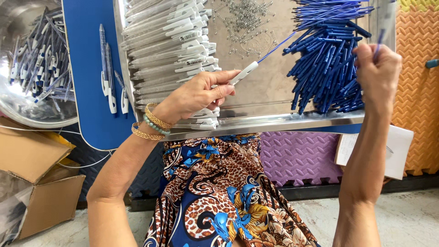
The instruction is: The person assembles pens by inserting blue ink cartridges into white pen barrels. They pick up a barrel and a cartridge, insert the cartridge, and place the assembled pen on a tray. The person switches between a silver tray and a red tray during the process.
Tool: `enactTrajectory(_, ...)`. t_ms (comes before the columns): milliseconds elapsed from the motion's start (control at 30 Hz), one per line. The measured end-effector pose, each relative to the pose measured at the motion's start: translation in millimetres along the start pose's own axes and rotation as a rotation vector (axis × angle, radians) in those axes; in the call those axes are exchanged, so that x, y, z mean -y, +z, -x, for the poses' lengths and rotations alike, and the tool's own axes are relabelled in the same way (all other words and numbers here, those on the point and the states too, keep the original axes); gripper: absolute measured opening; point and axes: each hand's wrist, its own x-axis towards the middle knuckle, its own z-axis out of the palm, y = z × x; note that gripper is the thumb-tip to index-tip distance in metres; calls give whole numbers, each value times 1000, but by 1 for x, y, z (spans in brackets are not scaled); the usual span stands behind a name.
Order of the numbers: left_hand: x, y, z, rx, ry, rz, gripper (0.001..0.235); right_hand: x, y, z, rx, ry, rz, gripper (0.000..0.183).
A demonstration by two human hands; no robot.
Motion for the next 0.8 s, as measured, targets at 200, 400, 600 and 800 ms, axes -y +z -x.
enactTrajectory(200,-10,1,-3,-5,-27,-71,66,89,49,22,-28,-24,-36,26)
enactTrajectory(400,-22,-2,-10,-2,-22,-168,62,122,104,7,430,196,-886,22)
enactTrajectory(600,-58,-17,-12,-116,-67,-589,51,93,99,-32,238,124,-854,22)
enactTrajectory(800,-37,-27,-63,-436,117,-1515,16,87,103,-37,115,-225,-534,25)
